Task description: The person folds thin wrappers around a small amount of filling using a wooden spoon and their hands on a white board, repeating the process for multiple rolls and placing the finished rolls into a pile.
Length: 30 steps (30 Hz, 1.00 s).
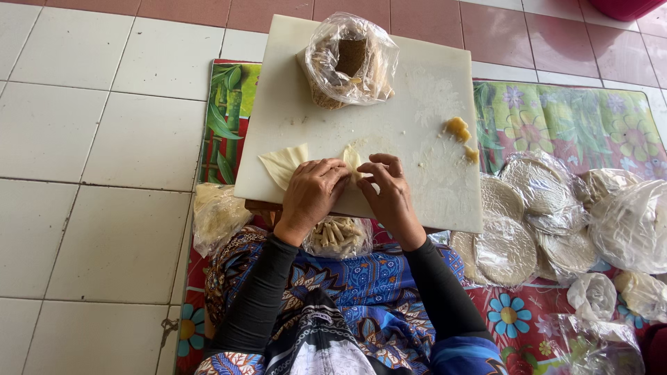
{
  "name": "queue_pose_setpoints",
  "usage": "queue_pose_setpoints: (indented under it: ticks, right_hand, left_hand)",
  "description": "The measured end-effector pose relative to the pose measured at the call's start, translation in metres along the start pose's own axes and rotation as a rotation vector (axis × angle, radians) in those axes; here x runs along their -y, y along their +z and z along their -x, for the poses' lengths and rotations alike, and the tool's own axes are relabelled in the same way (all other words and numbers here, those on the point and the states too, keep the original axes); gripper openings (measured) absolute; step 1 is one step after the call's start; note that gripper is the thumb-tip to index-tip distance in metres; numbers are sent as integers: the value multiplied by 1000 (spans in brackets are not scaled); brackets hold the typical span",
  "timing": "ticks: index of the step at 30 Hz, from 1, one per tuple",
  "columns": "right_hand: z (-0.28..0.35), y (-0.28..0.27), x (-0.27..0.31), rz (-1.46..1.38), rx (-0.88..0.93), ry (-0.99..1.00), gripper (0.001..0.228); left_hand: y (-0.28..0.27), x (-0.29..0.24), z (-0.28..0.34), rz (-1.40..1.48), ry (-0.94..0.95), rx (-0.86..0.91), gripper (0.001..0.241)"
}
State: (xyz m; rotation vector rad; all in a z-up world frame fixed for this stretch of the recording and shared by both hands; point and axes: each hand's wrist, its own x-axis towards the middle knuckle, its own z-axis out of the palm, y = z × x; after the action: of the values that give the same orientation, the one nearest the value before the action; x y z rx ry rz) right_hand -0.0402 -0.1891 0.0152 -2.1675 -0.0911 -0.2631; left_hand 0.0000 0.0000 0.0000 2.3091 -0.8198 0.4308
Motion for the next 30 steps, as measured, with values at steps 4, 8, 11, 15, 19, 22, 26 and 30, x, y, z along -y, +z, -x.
queue_pose_setpoints:
  ticks: [4, 8, 11, 15, 19, 22, 26, 30]
  right_hand:
    - [2, -4, 0, 214, -23, -264, 20]
    - [0, -13, 2, 327, 39, -374, 20]
    - [0, -21, 7, 357, 94, -440, 24]
    - [-6, -31, 3, 342, 182, -520, 26]
    - [-12, -26, -7, 405, 157, -512, 25]
    - [-12, -21, -6, 436, 107, -507, 24]
    - [-10, -23, 3, 422, 82, -527, 28]
    - [-11, -21, 0, 490, 92, -487, 19]
  left_hand:
    - [0, 2, 0, 53, 22, -15, 19]
    - [-1, 4, -1, 22, 72, 6, 20]
    - [-3, 4, -1, 18, 96, 34, 31]
    - [-4, 3, -3, -14, 97, 59, 38]
    - [-3, 2, -2, -19, 100, 44, 36]
    - [7, 5, 0, -55, 93, 27, 26]
    - [20, 11, -3, -61, 65, 7, 20]
    - [18, 12, -14, 34, 15, 97, 22]
